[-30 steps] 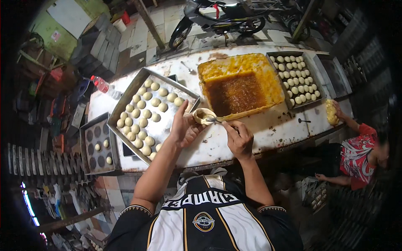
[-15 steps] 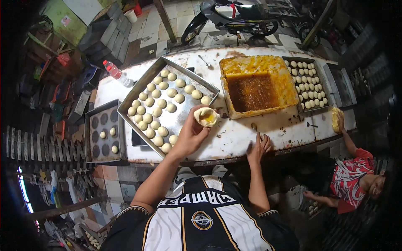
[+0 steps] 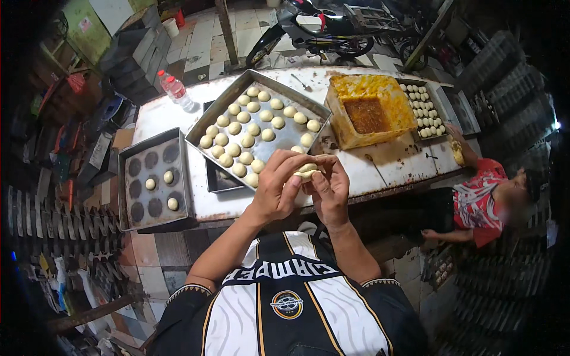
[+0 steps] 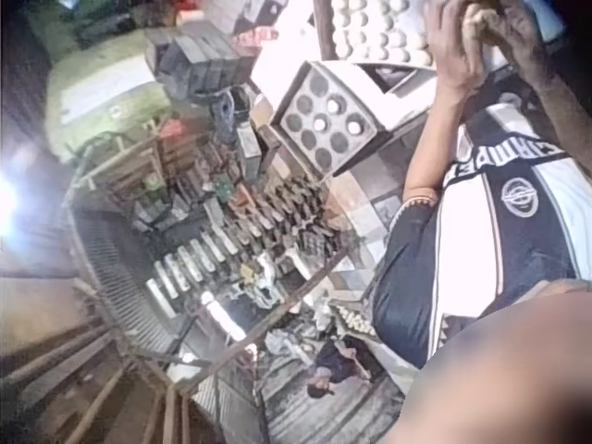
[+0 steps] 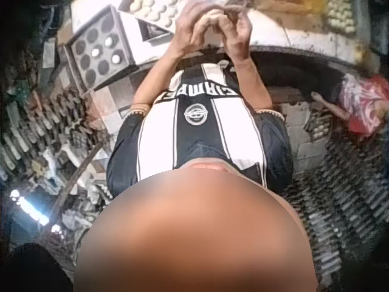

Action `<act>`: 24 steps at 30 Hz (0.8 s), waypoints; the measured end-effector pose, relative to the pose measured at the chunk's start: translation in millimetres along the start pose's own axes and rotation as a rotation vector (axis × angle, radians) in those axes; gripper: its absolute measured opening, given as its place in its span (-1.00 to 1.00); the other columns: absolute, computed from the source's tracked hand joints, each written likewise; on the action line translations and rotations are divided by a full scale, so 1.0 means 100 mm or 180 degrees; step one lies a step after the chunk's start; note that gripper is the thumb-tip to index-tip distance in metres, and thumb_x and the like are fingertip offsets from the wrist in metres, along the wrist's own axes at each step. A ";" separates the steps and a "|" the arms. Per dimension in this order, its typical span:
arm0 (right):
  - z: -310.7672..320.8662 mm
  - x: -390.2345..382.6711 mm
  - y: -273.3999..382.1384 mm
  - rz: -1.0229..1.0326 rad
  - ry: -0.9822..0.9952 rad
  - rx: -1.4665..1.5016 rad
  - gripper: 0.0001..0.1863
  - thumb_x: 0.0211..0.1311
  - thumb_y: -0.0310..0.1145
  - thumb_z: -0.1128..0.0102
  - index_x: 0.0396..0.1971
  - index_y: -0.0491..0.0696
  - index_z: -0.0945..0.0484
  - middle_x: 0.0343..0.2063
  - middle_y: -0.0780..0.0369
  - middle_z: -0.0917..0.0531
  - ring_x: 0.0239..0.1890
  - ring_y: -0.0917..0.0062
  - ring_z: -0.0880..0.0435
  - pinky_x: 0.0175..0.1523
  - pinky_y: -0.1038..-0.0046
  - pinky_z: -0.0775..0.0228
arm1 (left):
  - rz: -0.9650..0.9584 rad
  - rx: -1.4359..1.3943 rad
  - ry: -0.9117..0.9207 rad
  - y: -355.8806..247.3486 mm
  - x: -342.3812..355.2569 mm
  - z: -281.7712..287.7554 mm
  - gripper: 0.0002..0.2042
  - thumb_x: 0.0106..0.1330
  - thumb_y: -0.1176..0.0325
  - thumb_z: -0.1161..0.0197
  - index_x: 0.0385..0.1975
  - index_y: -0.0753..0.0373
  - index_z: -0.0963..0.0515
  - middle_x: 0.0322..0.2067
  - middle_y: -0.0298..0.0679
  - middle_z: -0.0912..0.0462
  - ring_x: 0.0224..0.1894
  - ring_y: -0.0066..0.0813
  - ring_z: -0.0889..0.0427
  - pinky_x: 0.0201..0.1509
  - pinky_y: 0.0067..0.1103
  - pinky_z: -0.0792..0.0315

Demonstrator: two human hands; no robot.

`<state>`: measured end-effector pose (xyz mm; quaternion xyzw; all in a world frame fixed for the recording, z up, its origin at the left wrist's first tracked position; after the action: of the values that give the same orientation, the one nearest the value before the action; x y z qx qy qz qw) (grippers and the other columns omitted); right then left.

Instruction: The person fills small pieces of dough with a dark filling using a spoon, pinches the dough closed by hand, and places the filled buns onto a metal tray.

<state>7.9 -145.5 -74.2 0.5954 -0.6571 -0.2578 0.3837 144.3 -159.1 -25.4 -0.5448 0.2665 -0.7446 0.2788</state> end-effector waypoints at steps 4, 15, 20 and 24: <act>-0.42 -0.08 0.17 0.0401 0.0139 -0.0522 -0.87 0.32 -0.60 -0.33 -0.21 -0.18 -0.55 -0.21 0.25 -0.56 -0.28 0.69 -0.57 -0.14 0.64 -0.46 | 0.0220 -0.0913 -0.0494 -0.01 -0.22 0.36 -0.67 0.56 0.22 -0.09 -0.06 0.37 -0.66 -0.13 -0.06 -0.70 -0.06 -0.24 -0.64 0.07 -0.41 -0.48; -0.84 -0.19 0.36 0.2428 0.0851 -0.3133 -0.47 0.05 -0.51 -0.51 0.06 -0.01 -0.53 0.13 0.11 -0.60 0.23 0.21 -0.53 0.29 0.16 -0.34 | 0.2025 -0.2777 -0.0294 0.24 -0.37 0.21 -0.65 0.48 0.39 -0.22 0.18 0.41 -0.52 0.15 -0.20 -0.49 0.16 -0.45 -0.54 0.25 -0.53 -0.43; -0.47 -0.11 0.47 0.2171 0.0575 -0.3455 -0.82 0.29 -0.38 -0.40 -0.14 -0.03 -0.69 -0.16 0.22 -0.72 0.17 0.26 -0.55 0.23 0.23 -0.32 | 0.1441 -0.1935 0.0611 0.12 -0.30 0.05 -0.50 0.44 0.29 -0.29 0.27 0.43 -0.40 0.18 -0.06 -0.53 0.24 -0.39 -0.50 0.37 -0.47 -0.33; 0.09 -0.03 0.05 0.0916 -0.0308 -0.2092 -0.66 0.56 -0.34 -0.07 0.23 -0.09 -0.52 0.26 0.15 -0.46 0.30 0.39 -0.43 0.39 0.34 -0.23 | 0.1724 -0.1449 0.0650 0.51 -0.21 -0.35 -0.78 0.44 0.35 -0.27 -0.04 0.34 -0.63 -0.20 -0.18 -0.72 0.02 -0.43 -0.61 0.12 -0.45 -0.44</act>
<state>-2.3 -142.6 -75.4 0.3288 -0.6336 -0.4265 0.5555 122.3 -176.5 -84.4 -0.4254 0.5863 -0.6160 0.3094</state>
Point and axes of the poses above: each hand's wrist, its own x-axis towards the middle knuckle, its own z-axis out of the back of the hand, y = z × x, the point moved 7 cm from there along x, towards the middle knuckle
